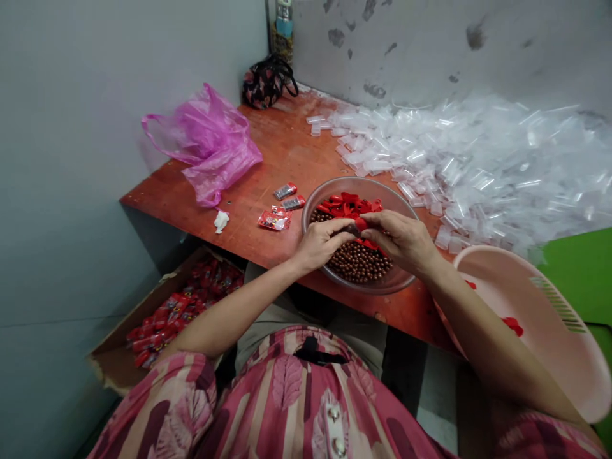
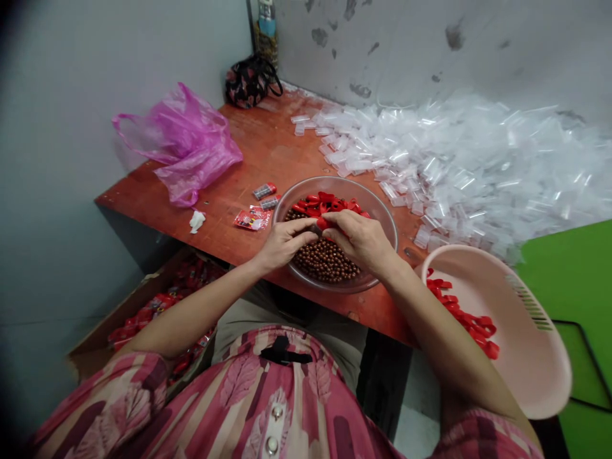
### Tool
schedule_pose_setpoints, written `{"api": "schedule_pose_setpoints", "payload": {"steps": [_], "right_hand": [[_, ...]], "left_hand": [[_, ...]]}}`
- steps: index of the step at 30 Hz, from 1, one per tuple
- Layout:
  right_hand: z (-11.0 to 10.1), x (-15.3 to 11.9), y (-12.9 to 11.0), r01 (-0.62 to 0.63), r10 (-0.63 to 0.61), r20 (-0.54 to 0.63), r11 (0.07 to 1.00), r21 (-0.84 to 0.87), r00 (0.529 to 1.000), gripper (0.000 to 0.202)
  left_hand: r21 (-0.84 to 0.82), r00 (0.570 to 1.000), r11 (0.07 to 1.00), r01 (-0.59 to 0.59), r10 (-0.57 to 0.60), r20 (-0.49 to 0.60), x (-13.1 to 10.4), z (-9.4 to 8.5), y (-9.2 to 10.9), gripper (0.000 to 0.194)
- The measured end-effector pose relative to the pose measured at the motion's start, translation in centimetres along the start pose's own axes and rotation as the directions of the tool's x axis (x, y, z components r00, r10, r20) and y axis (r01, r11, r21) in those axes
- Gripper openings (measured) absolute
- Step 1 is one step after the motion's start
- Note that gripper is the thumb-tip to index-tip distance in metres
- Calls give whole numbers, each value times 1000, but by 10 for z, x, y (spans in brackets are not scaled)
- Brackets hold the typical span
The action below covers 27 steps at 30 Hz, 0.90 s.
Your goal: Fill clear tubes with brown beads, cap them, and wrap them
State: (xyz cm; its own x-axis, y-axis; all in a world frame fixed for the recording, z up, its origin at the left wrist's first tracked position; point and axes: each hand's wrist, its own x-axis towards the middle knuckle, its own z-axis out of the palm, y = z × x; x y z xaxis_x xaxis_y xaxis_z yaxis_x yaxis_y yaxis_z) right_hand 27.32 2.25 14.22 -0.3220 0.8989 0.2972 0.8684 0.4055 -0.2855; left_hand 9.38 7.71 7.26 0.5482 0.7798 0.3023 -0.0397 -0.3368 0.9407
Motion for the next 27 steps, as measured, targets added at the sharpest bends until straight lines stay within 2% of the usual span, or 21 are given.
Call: {"api": "schedule_pose_setpoints", "payload": {"steps": [5, 9, 14, 16, 20, 22, 24, 27], "right_hand": [[1, -4, -3, 46, -49, -29, 995, -84, 998, 20], [2, -5, -9, 119, -120, 1, 975, -186, 993, 19], [1, -8, -9, 190, -184, 47, 961, -202, 982, 16], [1, -11, -8, 236, -234, 29, 956, -173, 972, 14], [2, -17, -7, 312, -322, -13, 926, -213, 947, 17], [5, -16, -6, 295, -311, -33, 927, -232, 950, 18], [8, -12, -4, 252, -266, -60, 951, -180, 962, 18], [8, -4, 0, 97, -86, -77, 986, 139, 993, 17]], "left_hand": [[30, 997, 999, -13, 15, -70, -4, 3, 2, 25], [120, 992, 990, -76, 87, -86, -9, 4, 2, 22], [208, 979, 961, -182, 197, -56, -14, 4, -1, 23], [233, 967, 945, -229, 247, -53, -15, 4, -2, 24], [268, 958, 921, -282, 283, 33, -14, 5, -4, 25], [266, 965, 928, -260, 263, 26, -13, 4, -5, 25], [227, 975, 951, -212, 220, -12, -11, 3, -4, 24], [62, 994, 992, -106, 108, -33, -7, 2, 0, 23]]}}
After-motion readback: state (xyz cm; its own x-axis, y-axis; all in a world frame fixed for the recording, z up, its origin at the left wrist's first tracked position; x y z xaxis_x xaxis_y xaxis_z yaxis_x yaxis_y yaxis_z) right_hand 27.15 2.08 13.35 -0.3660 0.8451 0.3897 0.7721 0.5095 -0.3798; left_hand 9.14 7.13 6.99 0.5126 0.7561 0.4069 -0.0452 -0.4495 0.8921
